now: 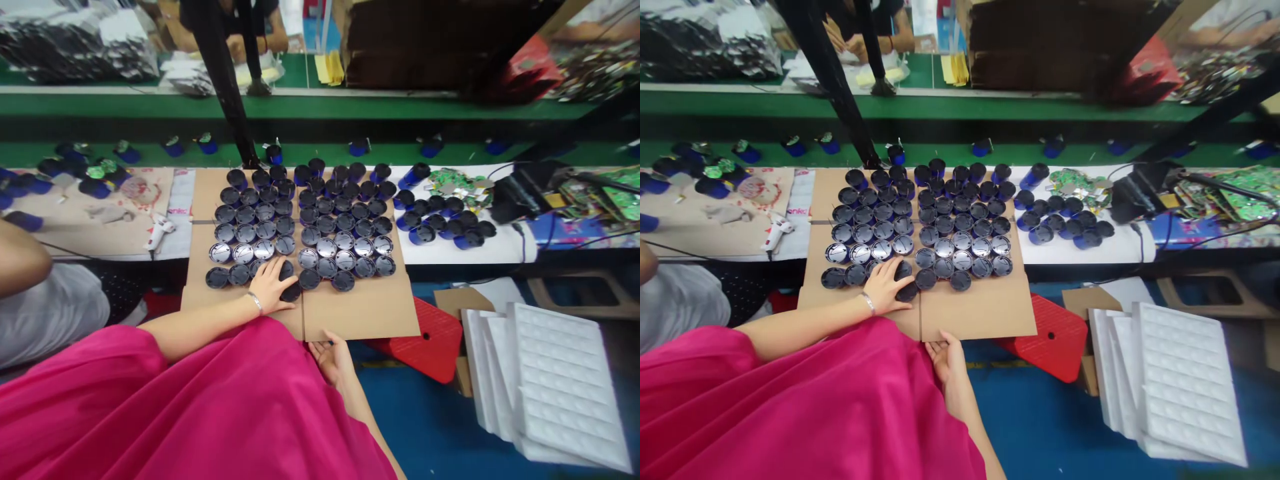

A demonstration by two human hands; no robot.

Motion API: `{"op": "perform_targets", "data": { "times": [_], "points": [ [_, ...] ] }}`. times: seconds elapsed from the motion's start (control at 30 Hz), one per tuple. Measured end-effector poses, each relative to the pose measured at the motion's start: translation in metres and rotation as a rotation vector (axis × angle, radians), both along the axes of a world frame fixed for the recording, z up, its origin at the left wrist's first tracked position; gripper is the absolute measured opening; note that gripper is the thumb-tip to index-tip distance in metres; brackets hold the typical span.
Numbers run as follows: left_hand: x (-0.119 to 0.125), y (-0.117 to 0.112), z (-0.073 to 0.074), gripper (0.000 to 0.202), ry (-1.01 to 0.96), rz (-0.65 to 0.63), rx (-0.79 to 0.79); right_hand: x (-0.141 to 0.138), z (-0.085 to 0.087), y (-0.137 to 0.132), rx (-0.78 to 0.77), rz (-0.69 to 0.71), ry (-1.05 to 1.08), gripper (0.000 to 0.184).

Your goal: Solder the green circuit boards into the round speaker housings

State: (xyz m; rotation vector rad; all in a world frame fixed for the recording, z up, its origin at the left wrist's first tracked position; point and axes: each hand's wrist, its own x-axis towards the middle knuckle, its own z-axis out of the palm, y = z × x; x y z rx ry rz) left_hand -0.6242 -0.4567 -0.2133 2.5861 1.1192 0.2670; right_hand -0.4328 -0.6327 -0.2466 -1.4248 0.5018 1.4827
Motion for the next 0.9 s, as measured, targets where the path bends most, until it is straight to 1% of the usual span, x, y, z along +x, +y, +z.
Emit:
{"op": "perform_targets", "data": {
  "times": [0.23, 0.37, 0.47, 0.57, 0.7, 0.8, 0.9],
  "points": [
    [-0.015, -0.022, -0.010, 0.060, 0.047, -0.135, 0.026, 0.000, 0.008, 0.004, -0.073, -0.003, 0.069, 0.031],
    [-0.025, -0.021, -0.016, 0.061, 0.080, -0.275, 0.015, -0.001, 0.010, 0.006, -0.097, 0.001, 0.092, 0.030],
    [-0.028, -0.020, -0.018, 0.061, 0.109, -0.361, 0.004, -0.001, 0.010, 0.007, -0.107, 0.011, 0.102, 0.031],
    [-0.025, -0.021, -0.014, 0.059, 0.136, -0.398, 0.011, -0.002, 0.010, 0.007, -0.107, 0.025, 0.110, 0.031],
    [-0.013, -0.014, -0.005, 0.056, 0.163, -0.426, 0.035, -0.004, 0.008, 0.005, -0.092, 0.052, 0.108, 0.031],
    [-0.005, -0.006, 0.005, 0.056, 0.166, -0.442, 0.068, -0.007, 0.004, 0.004, -0.050, 0.083, 0.089, 0.030],
    [-0.004, -0.005, 0.011, 0.055, 0.158, -0.450, 0.089, -0.009, 0.000, 0.003, 0.031, 0.118, 0.047, 0.031]
  ]
}}
